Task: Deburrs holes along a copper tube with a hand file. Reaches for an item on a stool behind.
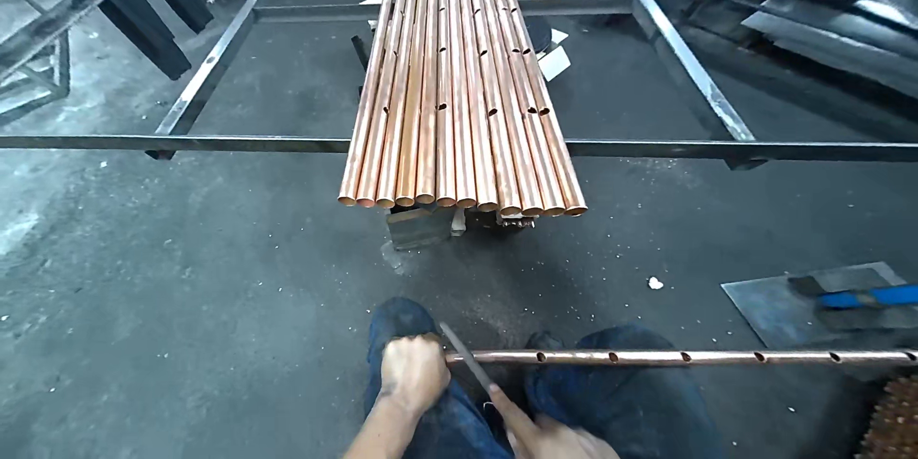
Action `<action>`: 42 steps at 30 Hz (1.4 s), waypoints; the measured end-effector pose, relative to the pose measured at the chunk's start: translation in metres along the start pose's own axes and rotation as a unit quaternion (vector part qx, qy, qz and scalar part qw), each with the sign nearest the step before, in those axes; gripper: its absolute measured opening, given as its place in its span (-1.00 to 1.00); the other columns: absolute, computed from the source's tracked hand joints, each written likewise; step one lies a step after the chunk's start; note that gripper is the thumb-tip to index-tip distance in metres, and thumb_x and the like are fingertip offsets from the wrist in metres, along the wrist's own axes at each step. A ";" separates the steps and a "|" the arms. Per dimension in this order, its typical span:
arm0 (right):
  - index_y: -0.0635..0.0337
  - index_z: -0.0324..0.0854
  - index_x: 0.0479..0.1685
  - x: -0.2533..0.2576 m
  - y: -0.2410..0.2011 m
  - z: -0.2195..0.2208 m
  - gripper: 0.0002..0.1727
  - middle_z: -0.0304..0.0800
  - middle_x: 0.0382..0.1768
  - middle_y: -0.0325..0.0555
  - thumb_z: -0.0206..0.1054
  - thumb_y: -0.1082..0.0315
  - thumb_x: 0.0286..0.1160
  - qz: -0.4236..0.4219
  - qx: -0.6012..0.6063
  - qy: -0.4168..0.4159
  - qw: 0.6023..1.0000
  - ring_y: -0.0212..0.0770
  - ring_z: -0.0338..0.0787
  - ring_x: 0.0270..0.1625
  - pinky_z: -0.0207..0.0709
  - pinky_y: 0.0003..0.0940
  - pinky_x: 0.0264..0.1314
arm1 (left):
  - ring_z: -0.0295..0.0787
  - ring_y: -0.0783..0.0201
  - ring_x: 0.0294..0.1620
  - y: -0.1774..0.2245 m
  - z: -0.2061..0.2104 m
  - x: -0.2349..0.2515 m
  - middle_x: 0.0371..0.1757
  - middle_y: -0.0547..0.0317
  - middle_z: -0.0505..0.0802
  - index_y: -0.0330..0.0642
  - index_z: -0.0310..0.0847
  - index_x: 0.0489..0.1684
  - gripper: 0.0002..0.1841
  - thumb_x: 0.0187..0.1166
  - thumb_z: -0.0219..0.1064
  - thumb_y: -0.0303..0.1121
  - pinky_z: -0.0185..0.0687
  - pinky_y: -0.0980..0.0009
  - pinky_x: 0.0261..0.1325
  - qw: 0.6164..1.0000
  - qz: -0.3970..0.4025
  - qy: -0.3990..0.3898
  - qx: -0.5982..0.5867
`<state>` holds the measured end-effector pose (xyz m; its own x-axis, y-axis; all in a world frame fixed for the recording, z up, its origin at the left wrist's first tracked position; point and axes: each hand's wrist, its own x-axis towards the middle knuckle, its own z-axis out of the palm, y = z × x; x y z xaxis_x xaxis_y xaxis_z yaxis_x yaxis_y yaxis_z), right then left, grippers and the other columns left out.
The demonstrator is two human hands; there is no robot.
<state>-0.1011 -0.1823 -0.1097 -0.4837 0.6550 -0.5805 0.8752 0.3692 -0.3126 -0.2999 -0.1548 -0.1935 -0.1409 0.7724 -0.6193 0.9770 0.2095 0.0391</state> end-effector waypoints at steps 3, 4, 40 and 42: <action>-0.25 0.22 0.85 0.060 -0.012 -0.014 -0.38 0.89 -0.07 0.11 -0.04 0.08 0.78 0.051 -0.006 -0.066 0.997 0.21 0.88 0.06 0.69 0.24 0.08 | 0.93 -0.06 0.05 0.000 0.010 0.002 -0.07 -0.01 0.95 -0.11 0.76 -0.05 -0.60 0.70 0.07 -0.04 0.76 -0.13 0.03 0.999 0.003 0.036 0.006; -0.24 0.26 0.83 0.075 -0.013 -0.021 -0.39 0.88 0.04 0.09 -0.05 0.08 0.77 0.058 -0.006 -0.088 0.994 0.17 0.86 0.17 0.68 0.23 0.18 | 0.94 -0.05 0.00 0.000 0.015 0.002 -0.12 0.00 0.95 -0.11 0.77 -0.10 -0.58 0.72 0.05 -0.03 0.78 -0.11 -0.02 0.998 0.005 0.063 0.009; -0.26 0.42 0.77 -0.041 0.101 -0.006 -0.43 0.88 -0.16 0.08 0.09 0.04 0.77 -0.014 0.097 0.173 0.980 0.11 0.87 -0.31 0.69 0.15 -0.34 | 0.86 0.18 0.00 -0.017 0.020 -0.024 -0.21 0.24 0.90 0.06 0.83 -0.35 -0.17 0.64 -0.26 0.49 0.66 0.00 0.20 0.990 -0.010 0.108 -0.094; -0.26 0.43 0.75 -0.041 0.101 -0.005 -0.44 0.88 -0.18 0.07 0.09 0.03 0.77 -0.018 0.090 0.175 0.980 0.11 0.86 -0.33 0.69 0.14 -0.36 | 0.83 0.17 0.14 -0.015 0.005 -0.024 -0.04 0.23 0.91 0.10 0.86 -0.16 -0.17 0.61 -0.23 0.54 0.58 -0.04 0.37 0.993 -0.033 0.024 -0.109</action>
<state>0.0066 -0.1683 -0.1135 -0.4597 0.8415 -0.2838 0.8300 0.2936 -0.4742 -0.3108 -0.1797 -0.1832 -0.2161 0.7788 -0.5888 0.9084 0.3814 0.1711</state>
